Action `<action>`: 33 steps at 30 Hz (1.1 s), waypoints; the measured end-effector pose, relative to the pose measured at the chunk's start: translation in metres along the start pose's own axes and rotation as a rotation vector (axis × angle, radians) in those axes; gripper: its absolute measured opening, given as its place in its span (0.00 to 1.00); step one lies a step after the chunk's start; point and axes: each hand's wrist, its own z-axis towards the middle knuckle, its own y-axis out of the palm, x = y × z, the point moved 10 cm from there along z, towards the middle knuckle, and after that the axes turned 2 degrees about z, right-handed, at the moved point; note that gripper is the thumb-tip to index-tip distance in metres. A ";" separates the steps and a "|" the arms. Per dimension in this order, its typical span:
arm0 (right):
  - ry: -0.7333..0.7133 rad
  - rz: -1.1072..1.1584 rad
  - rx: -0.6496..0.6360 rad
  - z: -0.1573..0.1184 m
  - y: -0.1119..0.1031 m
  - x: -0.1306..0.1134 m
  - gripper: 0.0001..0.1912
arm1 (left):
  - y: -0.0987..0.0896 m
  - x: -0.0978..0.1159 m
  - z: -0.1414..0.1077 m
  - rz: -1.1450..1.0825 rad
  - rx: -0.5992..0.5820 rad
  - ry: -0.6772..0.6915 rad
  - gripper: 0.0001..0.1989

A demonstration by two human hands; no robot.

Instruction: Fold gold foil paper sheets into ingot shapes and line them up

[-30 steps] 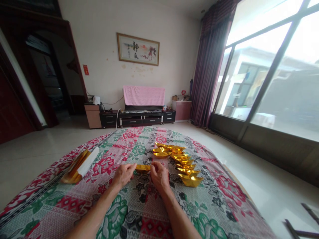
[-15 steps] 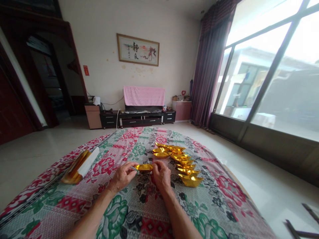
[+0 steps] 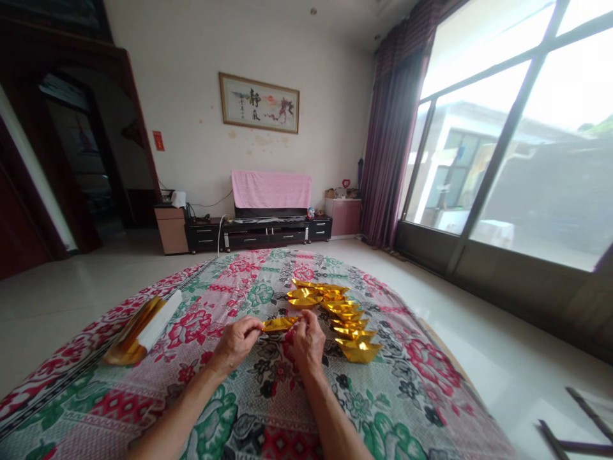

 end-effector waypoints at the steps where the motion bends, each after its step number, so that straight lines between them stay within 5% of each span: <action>1: 0.024 0.004 0.022 0.000 -0.002 0.003 0.19 | 0.002 0.002 0.003 0.012 -0.001 0.008 0.10; 14: 0.121 0.030 0.256 0.000 -0.026 0.021 0.15 | 0.044 0.023 0.039 0.024 -0.007 0.069 0.11; 33: 0.136 0.167 0.270 -0.002 -0.020 0.034 0.13 | 0.080 0.023 0.054 -0.035 0.001 0.091 0.11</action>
